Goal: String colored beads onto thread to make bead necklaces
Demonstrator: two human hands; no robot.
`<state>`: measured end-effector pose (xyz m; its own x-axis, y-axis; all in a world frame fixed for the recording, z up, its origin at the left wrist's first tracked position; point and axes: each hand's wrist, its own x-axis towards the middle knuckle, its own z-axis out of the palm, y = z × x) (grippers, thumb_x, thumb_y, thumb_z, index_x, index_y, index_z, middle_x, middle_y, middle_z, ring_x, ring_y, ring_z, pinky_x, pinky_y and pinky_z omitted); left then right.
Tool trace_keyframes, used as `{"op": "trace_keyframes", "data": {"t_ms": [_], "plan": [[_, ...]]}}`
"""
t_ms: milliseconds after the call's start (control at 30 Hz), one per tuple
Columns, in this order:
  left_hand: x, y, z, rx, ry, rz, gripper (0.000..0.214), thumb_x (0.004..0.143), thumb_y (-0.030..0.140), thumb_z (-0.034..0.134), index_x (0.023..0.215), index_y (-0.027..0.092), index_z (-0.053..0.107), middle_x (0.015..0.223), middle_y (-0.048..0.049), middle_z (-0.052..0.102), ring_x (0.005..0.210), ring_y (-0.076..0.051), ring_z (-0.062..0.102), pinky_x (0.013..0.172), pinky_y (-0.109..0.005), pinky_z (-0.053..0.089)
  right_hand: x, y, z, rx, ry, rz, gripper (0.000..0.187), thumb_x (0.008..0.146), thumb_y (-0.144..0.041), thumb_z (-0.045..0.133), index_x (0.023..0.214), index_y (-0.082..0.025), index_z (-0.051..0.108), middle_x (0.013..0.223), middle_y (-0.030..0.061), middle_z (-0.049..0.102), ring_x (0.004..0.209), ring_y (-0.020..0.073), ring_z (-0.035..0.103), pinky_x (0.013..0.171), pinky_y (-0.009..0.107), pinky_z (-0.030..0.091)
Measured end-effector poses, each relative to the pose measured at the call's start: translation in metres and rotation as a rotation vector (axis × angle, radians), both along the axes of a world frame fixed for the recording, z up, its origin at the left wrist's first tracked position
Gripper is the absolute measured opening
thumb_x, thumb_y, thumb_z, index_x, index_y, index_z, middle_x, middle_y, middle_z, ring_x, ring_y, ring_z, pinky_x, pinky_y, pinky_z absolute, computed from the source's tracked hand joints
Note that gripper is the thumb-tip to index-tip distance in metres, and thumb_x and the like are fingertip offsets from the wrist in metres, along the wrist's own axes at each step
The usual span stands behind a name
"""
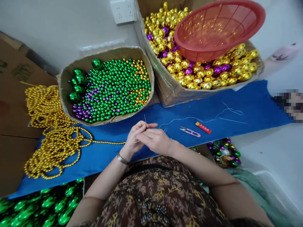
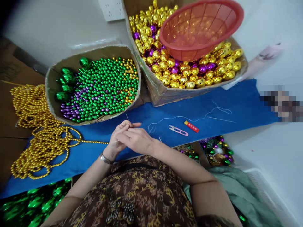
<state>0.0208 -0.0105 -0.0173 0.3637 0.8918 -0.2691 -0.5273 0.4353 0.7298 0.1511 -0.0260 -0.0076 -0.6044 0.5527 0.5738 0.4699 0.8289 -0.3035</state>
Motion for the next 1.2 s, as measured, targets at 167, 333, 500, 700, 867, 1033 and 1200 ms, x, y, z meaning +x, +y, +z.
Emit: {"op": "trace_keyframes", "data": {"t_ms": [167, 333, 500, 700, 867, 1033, 1200], "plan": [[-0.002, -0.001, -0.003, -0.045, 0.100, 0.005, 0.024, 0.065, 0.019, 0.075, 0.072, 0.016, 0.053, 0.057, 0.0063, 0.052, 0.042, -0.005, 0.046, 0.039, -0.016, 0.036, 0.008, 0.010, -0.005, -0.019, 0.073, -0.056, 0.028, 0.097, -0.016, 0.039, 0.106, -0.020, 0.065, 0.080, 0.0033, 0.067, 0.075, 0.0147, 0.057, 0.069, 0.027, 0.050], [-0.008, -0.003, -0.005, -0.002, 0.195, -0.060, 0.029, 0.071, 0.034, 0.074, 0.074, 0.016, 0.052, 0.053, 0.0063, 0.047, 0.036, -0.001, 0.027, 0.036, -0.014, 0.016, 0.019, 0.017, -0.011, -0.169, 0.187, -0.169, 0.027, 0.096, -0.023, 0.044, 0.113, -0.022, 0.065, 0.105, 0.0088, 0.063, 0.095, 0.0174, 0.059, 0.083, 0.031, 0.051], [-0.012, -0.003, -0.004, 0.067, 0.313, -0.017, 0.032, 0.070, 0.040, 0.077, 0.074, 0.014, 0.059, 0.054, 0.0059, 0.042, 0.043, -0.002, 0.029, 0.039, -0.015, 0.017, 0.039, 0.031, -0.007, -0.463, 0.323, -0.242, 0.031, 0.095, -0.034, 0.050, 0.121, -0.021, 0.060, 0.095, 0.0050, 0.063, 0.072, 0.0124, 0.059, 0.067, 0.026, 0.050], [-0.010, -0.003, 0.000, 0.079, 0.369, 0.009, 0.034, 0.067, 0.042, 0.078, 0.072, 0.014, 0.060, 0.052, 0.0062, 0.042, 0.042, -0.003, 0.029, 0.039, -0.016, 0.018, 0.043, 0.034, -0.007, -0.540, 0.302, -0.179, 0.029, 0.096, -0.035, 0.048, 0.118, -0.022, 0.061, 0.098, 0.0045, 0.067, 0.074, 0.0119, 0.061, 0.069, 0.026, 0.049], [-0.013, -0.003, -0.002, 0.147, 0.399, 0.003, 0.029, 0.072, 0.040, 0.075, 0.076, 0.014, 0.064, 0.059, 0.0018, 0.054, 0.045, -0.004, 0.038, 0.043, -0.017, 0.027, 0.031, 0.028, -0.010, -0.380, 0.228, -0.212, 0.022, 0.095, -0.030, 0.050, 0.085, -0.018, 0.065, 0.081, 0.0041, 0.066, 0.078, 0.0148, 0.061, 0.074, 0.026, 0.046], [-0.022, -0.001, -0.007, 0.245, 0.538, 0.102, 0.025, 0.076, 0.038, 0.073, 0.084, 0.015, 0.069, 0.064, -0.0009, 0.061, 0.052, -0.008, 0.048, 0.050, -0.019, 0.036, 0.038, 0.029, -0.012, -0.378, 0.205, -0.336, 0.023, 0.096, -0.030, 0.048, 0.086, -0.018, 0.065, 0.081, 0.0051, 0.065, 0.077, 0.0162, 0.062, 0.074, 0.028, 0.049], [-0.027, 0.001, -0.011, 0.462, 0.762, 0.176, 0.021, 0.084, 0.035, 0.064, 0.091, 0.016, 0.068, 0.071, -0.0024, 0.064, 0.064, -0.012, 0.056, 0.059, -0.021, 0.042, 0.039, 0.016, 0.000, -0.319, 0.173, -0.439, 0.034, 0.096, -0.032, 0.047, 0.126, -0.019, 0.057, 0.120, 0.0114, 0.062, 0.106, 0.0212, 0.063, 0.085, 0.032, 0.054]]}}
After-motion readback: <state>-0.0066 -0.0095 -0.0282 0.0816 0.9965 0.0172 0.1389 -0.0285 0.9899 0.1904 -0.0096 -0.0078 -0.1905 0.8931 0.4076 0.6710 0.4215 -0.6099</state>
